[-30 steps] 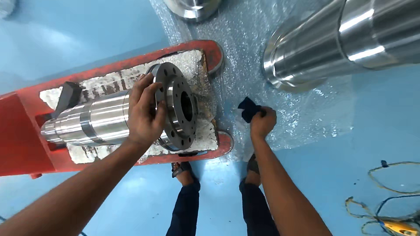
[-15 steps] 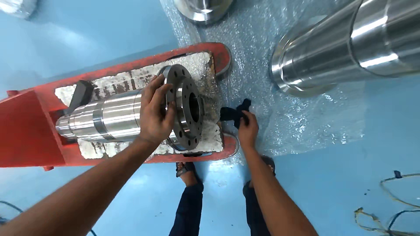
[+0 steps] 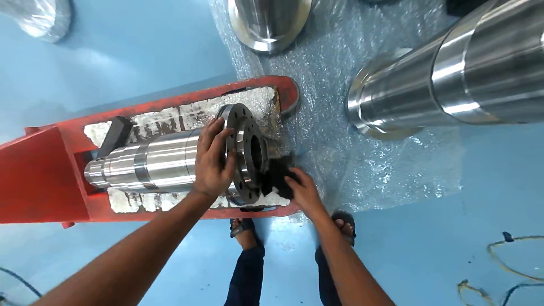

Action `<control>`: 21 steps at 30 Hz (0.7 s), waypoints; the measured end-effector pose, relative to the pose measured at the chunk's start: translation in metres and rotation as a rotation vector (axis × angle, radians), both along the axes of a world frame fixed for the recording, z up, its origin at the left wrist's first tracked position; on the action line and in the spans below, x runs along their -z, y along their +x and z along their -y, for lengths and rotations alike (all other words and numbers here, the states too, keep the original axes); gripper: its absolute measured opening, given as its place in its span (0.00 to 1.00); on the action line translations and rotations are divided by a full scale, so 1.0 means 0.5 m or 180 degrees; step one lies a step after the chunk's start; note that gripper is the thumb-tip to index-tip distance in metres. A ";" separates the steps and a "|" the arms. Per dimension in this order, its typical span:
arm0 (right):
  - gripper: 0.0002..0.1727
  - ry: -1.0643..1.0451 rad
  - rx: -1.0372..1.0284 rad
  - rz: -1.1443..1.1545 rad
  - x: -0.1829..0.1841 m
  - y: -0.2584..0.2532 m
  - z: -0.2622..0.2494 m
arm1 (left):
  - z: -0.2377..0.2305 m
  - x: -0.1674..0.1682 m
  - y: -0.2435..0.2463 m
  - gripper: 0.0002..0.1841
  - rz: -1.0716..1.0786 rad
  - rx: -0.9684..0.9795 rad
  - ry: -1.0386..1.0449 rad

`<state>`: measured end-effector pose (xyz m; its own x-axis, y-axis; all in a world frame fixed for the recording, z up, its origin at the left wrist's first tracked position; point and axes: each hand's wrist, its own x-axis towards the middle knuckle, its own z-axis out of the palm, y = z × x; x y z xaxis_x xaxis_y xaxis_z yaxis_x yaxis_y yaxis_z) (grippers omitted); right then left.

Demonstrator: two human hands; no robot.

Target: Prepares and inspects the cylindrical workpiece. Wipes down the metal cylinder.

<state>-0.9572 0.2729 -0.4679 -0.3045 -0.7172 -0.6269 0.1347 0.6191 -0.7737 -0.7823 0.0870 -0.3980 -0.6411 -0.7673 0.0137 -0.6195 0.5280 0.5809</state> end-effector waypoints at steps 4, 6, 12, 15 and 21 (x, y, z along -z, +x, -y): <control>0.19 0.0340 0.0381 -0.0188 0.041 0.050 0.231 | -0.004 -0.002 0.000 0.24 0.0008 -0.0018 -0.0025; 0.18 0.0503 0.0606 -0.0324 0.035 0.038 0.321 | -0.002 -0.001 -0.002 0.24 -0.0025 -0.0029 -0.0029; 0.14 -0.1399 0.0658 -0.0427 -0.104 0.063 0.282 | 0.000 0.002 -0.005 0.25 -0.0184 -0.0079 -0.0010; 0.14 -0.1943 0.0445 -0.0589 -0.109 0.088 0.260 | -0.007 0.006 -0.003 0.26 -0.0311 -0.0138 0.0003; 0.17 -0.0786 0.0166 -0.1057 -0.003 0.035 0.378 | -0.006 0.001 -0.008 0.25 -0.0253 -0.0149 -0.0022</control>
